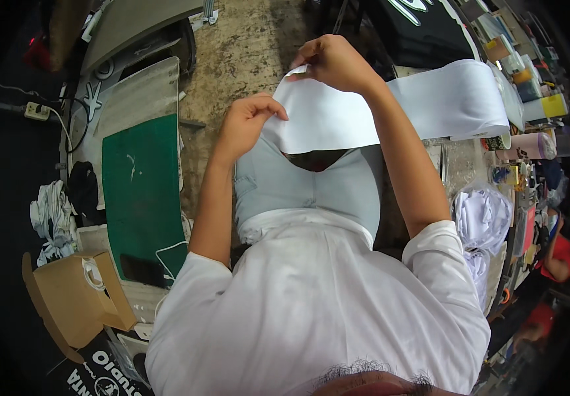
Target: Cutting a strip of white fabric from a roll using scissors.
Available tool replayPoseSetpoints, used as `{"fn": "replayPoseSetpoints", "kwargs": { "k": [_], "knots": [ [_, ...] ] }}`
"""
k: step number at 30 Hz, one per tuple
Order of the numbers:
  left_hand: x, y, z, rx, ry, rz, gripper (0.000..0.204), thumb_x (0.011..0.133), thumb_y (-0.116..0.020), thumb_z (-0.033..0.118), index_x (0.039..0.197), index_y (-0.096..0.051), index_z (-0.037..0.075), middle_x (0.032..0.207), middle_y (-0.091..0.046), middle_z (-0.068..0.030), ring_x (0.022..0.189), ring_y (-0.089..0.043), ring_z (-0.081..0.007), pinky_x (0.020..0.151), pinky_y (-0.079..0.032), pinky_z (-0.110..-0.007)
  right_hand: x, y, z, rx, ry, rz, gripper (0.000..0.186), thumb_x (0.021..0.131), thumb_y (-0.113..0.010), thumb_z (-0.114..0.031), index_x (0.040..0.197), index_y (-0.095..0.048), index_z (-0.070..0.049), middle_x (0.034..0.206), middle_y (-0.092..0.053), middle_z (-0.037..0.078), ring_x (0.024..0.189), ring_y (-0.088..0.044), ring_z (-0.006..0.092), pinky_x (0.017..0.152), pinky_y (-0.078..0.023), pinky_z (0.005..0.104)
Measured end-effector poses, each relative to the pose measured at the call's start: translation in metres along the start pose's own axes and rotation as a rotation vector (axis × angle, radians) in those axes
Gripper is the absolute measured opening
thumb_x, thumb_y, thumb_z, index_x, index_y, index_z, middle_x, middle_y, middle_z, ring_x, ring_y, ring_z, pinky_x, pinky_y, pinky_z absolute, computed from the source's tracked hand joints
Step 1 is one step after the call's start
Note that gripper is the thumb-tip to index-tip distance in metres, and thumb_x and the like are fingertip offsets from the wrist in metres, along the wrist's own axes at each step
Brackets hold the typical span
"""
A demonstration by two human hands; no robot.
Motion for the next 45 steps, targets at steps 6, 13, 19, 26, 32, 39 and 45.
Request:
{"fn": "replayPoseSetpoints", "kwargs": {
  "k": [6,13,19,26,32,39,45],
  "knots": [
    [0.013,0.010,-0.019,0.021,0.225,0.113,0.021,0.093,-0.054,0.001,0.100,-0.073,0.000,0.091,-0.068,-0.0057,0.079,-0.060,-0.0091,0.071,-0.046,-0.020,-0.024,0.000,-0.023,-0.061,0.195,0.179,0.020,0.074,-0.074,-0.007,0.094,-0.076,-0.007,0.088,-0.072,0.014,0.079,-0.069,0.0297,0.073,-0.055,0.0358],
    [0.025,0.004,-0.008,-0.409,0.272,0.199,0.026,0.096,-0.057,0.011,0.114,-0.065,-0.006,0.097,-0.069,-0.0076,0.083,-0.067,-0.0141,0.072,-0.056,-0.027,-0.059,-0.013,-0.028,-0.096,0.227,0.459,0.012,0.074,-0.076,-0.009,0.086,-0.075,-0.008,0.079,-0.065,0.007,0.075,-0.064,0.0266,0.067,-0.053,0.0368],
    [0.033,-0.016,0.011,-0.416,0.300,0.191,0.029,0.098,-0.060,0.020,0.112,-0.065,-0.005,0.099,-0.068,-0.0083,0.086,-0.067,-0.0151,0.074,-0.056,-0.030,-0.072,-0.016,-0.026,-0.075,0.246,0.509,0.018,0.071,-0.077,-0.004,0.088,-0.075,-0.009,0.085,-0.066,0.005,0.078,-0.064,0.0252,0.068,-0.054,0.0349],
    [0.034,-0.018,0.017,-0.327,0.257,0.240,0.028,0.095,-0.065,0.017,0.111,-0.065,-0.007,0.096,-0.069,-0.0095,0.082,-0.067,-0.0144,0.072,-0.056,-0.029,-0.078,-0.021,-0.031,-0.104,0.263,0.469,0.019,0.068,-0.076,0.000,0.084,-0.072,-0.008,0.086,-0.065,0.004,0.080,-0.063,0.0244,0.068,-0.053,0.0352],
    [0.039,-0.007,0.014,-0.124,0.190,0.248,0.027,0.090,-0.070,0.012,0.107,-0.067,-0.009,0.093,-0.072,-0.0132,0.076,-0.068,-0.0127,0.066,-0.053,-0.025,-0.080,-0.024,-0.036,-0.103,0.311,0.482,0.019,0.068,-0.075,0.004,0.084,-0.071,-0.007,0.085,-0.065,0.005,0.078,-0.063,0.0253,0.067,-0.053,0.0349],
    [0.042,-0.019,0.023,-0.035,0.158,0.246,0.038,0.083,-0.075,0.000,0.117,-0.062,-0.012,0.103,-0.071,-0.0133,0.089,-0.068,-0.0135,0.076,-0.054,-0.024,-0.082,-0.030,-0.027,-0.099,0.293,0.459,0.013,0.070,-0.075,-0.004,0.082,-0.071,-0.006,0.082,-0.064,0.006,0.080,-0.062,0.0277,0.069,-0.052,0.0388],
    [0.028,0.022,-0.001,-0.016,0.112,0.296,0.042,0.080,-0.073,-0.007,0.119,-0.060,-0.013,0.108,-0.070,-0.0169,0.096,-0.069,-0.0175,0.082,-0.055,-0.028,-0.133,-0.003,0.002,0.037,-0.045,0.313,0.013,0.083,-0.075,-0.013,0.091,-0.071,-0.003,0.090,-0.068,0.009,0.078,-0.066,0.0252,0.071,-0.053,0.0338]
  ]
}}
Point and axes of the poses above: each hand's wrist, its own x-axis towards the middle knuckle, its own y-axis out of the back of the hand, z = x × y, the point moved 6 cm from there along x, towards the middle knuckle
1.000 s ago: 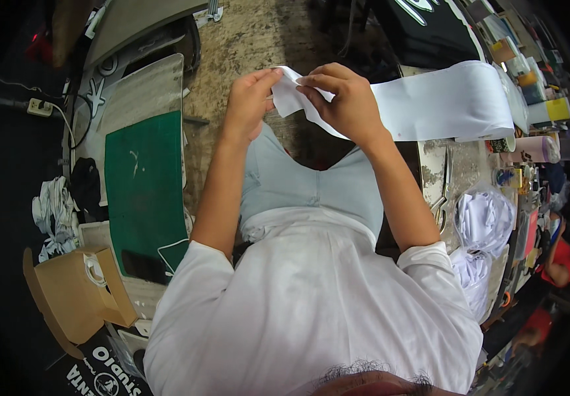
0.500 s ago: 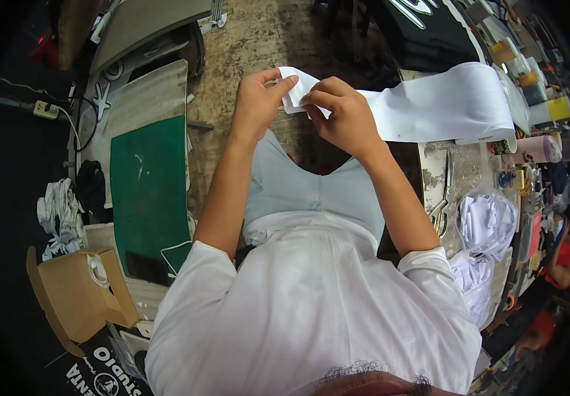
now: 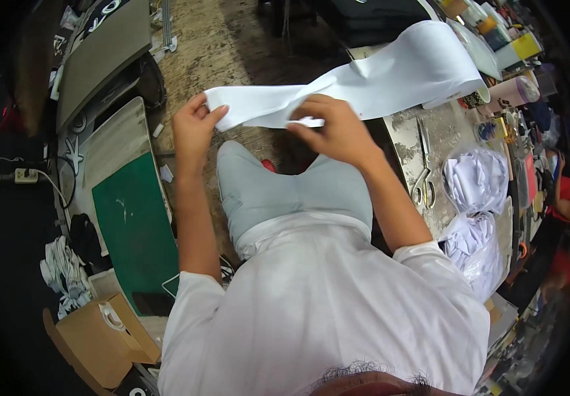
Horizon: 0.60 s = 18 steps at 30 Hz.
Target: Cutting a strip of white fabric from a roll using scissors.
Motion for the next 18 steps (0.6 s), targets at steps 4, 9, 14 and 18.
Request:
{"fn": "replayPoseSetpoints", "kwargs": {
  "k": [4,9,14,18],
  "knots": [
    [-0.003,0.026,-0.022,-0.123,0.014,-0.090,0.042,0.081,-0.073,-0.006,0.120,-0.060,-0.010,0.113,-0.068,-0.0119,0.102,-0.065,-0.0159,0.093,-0.049,-0.028,-0.032,0.044,0.062,-0.054,-0.273,0.092,0.012,0.084,-0.074,-0.012,0.089,-0.072,-0.001,0.088,-0.072,0.009,0.079,-0.068,0.0217,0.071,-0.053,0.0304],
    [-0.019,0.047,-0.024,-0.163,0.003,-0.066,0.044,0.081,-0.072,-0.007,0.123,-0.059,-0.009,0.118,-0.066,-0.0124,0.107,-0.064,-0.0168,0.097,-0.048,-0.029,0.012,0.041,0.081,-0.118,-0.239,0.055,0.013,0.081,-0.070,-0.002,0.094,-0.073,-0.002,0.092,-0.073,0.008,0.087,-0.067,0.0247,0.079,-0.053,0.0326],
    [-0.025,0.043,-0.008,-0.173,-0.015,-0.102,0.045,0.081,-0.073,-0.006,0.124,-0.058,-0.009,0.118,-0.066,-0.0126,0.108,-0.064,-0.0178,0.098,-0.047,-0.030,0.059,0.017,0.148,-0.693,0.336,0.145,0.031,0.073,-0.057,0.004,0.097,-0.073,-0.008,0.093,-0.071,0.010,0.098,-0.064,0.0355,0.096,-0.046,0.0345],
    [-0.036,0.064,-0.008,-0.179,-0.012,-0.033,0.045,0.081,-0.073,-0.006,0.124,-0.058,-0.009,0.118,-0.066,-0.0126,0.108,-0.063,-0.0178,0.098,-0.047,-0.030,0.078,0.009,0.176,-0.726,-0.104,-0.577,0.029,0.072,-0.060,0.000,0.096,-0.073,-0.009,0.094,-0.071,0.014,0.096,-0.064,0.0363,0.092,-0.049,0.0365]
  ]
}}
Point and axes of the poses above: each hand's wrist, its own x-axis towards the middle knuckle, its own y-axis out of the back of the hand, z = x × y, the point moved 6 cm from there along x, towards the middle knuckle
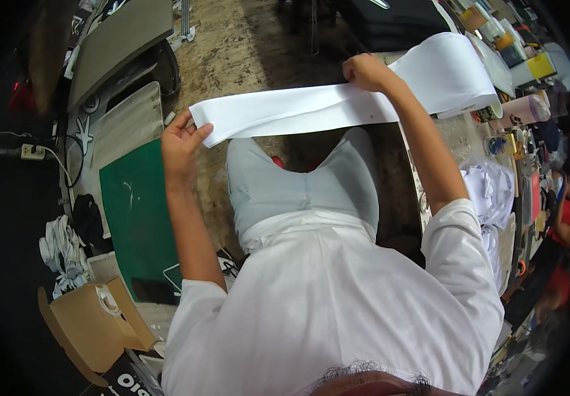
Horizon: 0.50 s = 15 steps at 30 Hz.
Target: Cutting a strip of white fabric from a roll using scissors.
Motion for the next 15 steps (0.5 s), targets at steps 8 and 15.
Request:
{"fn": "replayPoseSetpoints", "kwargs": {
  "k": [8,15],
  "knots": [
    [0.004,0.010,-0.005,-0.013,0.004,0.073,0.046,0.080,-0.074,-0.006,0.123,-0.057,-0.010,0.114,-0.067,-0.0118,0.097,-0.066,-0.0152,0.089,-0.051,-0.027,-0.047,0.007,0.007,0.290,0.126,0.200,0.017,0.076,-0.065,-0.005,0.091,-0.071,-0.005,0.094,-0.070,0.015,0.097,-0.064,0.0350,0.086,-0.051,0.0416],
    [0.009,0.018,-0.015,-0.004,0.039,0.031,0.044,0.085,-0.071,-0.002,0.125,-0.056,-0.010,0.118,-0.064,-0.0121,0.103,-0.063,-0.0166,0.095,-0.048,-0.029,-0.047,0.005,0.031,0.252,-0.041,0.155,0.016,0.074,-0.071,-0.004,0.089,-0.071,-0.003,0.105,-0.068,0.011,0.106,-0.060,0.0322,0.091,-0.049,0.0410]
  ]
}}
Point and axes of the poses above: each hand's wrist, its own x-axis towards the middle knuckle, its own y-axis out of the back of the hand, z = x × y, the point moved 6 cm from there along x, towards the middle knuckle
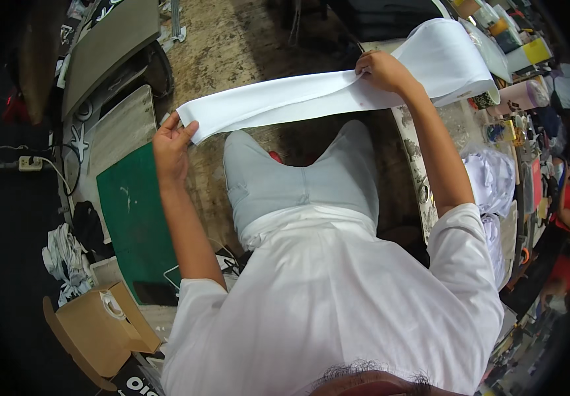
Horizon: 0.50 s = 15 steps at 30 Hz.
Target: Cutting a strip of white fabric from a roll using scissors.
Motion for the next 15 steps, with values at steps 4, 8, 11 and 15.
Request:
{"fn": "replayPoseSetpoints", "kwargs": {
  "k": [4,8,11,15],
  "knots": [
    [0.004,0.000,-0.008,-0.042,0.006,0.013,0.043,0.084,-0.071,-0.005,0.125,-0.056,-0.010,0.115,-0.066,-0.0116,0.095,-0.066,-0.0139,0.089,-0.050,-0.026,-0.017,0.023,-0.013,0.002,0.173,0.309,0.015,0.074,-0.068,0.000,0.088,-0.072,-0.004,0.103,-0.067,0.009,0.102,-0.061,0.0307,0.088,-0.051,0.0397],
    [0.010,0.007,-0.016,-0.056,0.037,0.040,0.044,0.085,-0.070,-0.006,0.126,-0.056,-0.010,0.117,-0.065,-0.0126,0.099,-0.066,-0.0163,0.092,-0.051,-0.028,-0.045,0.048,-0.028,0.059,0.090,0.474,0.018,0.074,-0.066,0.003,0.090,-0.071,-0.006,0.094,-0.065,0.007,0.096,-0.062,0.0287,0.084,-0.052,0.0364],
    [0.017,0.017,-0.025,-0.042,0.075,0.028,0.044,0.085,-0.070,-0.006,0.127,-0.056,-0.009,0.118,-0.065,-0.0129,0.104,-0.065,-0.0174,0.094,-0.051,-0.029,-0.059,0.044,-0.023,0.185,-0.009,0.414,0.019,0.073,-0.065,0.006,0.089,-0.068,-0.005,0.094,-0.064,0.007,0.095,-0.062,0.0293,0.082,-0.052,0.0364],
    [0.023,0.022,-0.033,-0.047,0.083,-0.007,0.044,0.088,-0.068,-0.003,0.129,-0.054,-0.009,0.121,-0.065,-0.0138,0.109,-0.064,-0.0182,0.097,-0.050,-0.030,-0.076,0.031,-0.027,0.099,0.095,0.423,0.022,0.071,-0.061,0.010,0.087,-0.064,-0.004,0.091,-0.062,0.009,0.093,-0.061,0.0307,0.080,-0.052,0.0385]
  ]
}}
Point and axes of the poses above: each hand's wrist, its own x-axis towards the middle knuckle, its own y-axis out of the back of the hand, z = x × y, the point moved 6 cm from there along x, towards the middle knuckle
